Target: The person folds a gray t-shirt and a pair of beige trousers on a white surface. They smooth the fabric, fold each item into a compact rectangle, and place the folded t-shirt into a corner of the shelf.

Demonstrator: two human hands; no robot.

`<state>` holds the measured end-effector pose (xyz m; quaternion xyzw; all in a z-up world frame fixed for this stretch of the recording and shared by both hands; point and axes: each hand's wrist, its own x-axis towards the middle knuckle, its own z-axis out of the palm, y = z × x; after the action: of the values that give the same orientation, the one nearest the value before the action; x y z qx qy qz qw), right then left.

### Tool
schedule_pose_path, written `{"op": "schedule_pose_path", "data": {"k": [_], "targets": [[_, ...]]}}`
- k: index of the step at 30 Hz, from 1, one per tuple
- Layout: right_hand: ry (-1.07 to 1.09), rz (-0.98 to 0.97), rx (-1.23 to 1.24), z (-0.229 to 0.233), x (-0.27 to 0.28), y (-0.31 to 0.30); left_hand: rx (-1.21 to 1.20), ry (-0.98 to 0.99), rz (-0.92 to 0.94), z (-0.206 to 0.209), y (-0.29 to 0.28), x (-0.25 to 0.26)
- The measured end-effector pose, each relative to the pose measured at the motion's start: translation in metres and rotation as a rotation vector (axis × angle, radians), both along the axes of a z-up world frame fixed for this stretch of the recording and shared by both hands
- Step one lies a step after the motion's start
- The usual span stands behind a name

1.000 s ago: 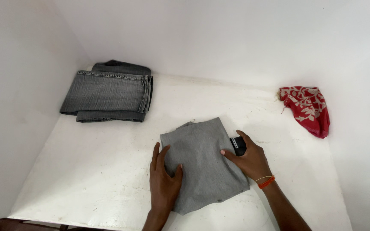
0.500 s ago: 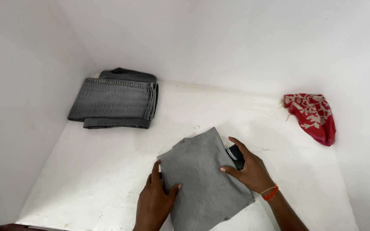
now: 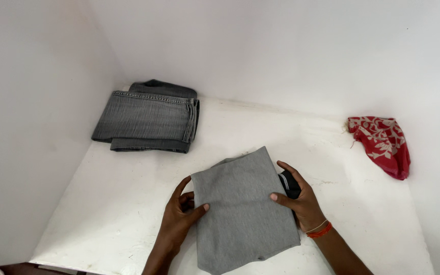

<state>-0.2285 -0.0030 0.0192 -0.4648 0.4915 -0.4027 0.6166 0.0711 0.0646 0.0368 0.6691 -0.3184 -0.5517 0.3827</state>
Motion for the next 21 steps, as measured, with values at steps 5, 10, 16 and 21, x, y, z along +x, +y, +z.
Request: {"op": "schedule_pose_path", "data": {"k": [5,10,16,21], "targets": [[-0.118,-0.065,0.072,0.013,0.025,-0.003,-0.052,0.022,0.001,0.0,-0.014,0.022],[-0.254,-0.083,0.082,0.026,0.054,-0.014,-0.146,0.162,0.017,0.017,-0.027,0.052],[-0.31,-0.037,-0.034,0.056,0.105,-0.049,-0.24,0.205,0.087,0.067,-0.062,0.1],[-0.404,-0.005,-0.07,0.07,0.17,-0.102,-0.387,0.138,0.115,0.092,-0.122,0.165]]}}
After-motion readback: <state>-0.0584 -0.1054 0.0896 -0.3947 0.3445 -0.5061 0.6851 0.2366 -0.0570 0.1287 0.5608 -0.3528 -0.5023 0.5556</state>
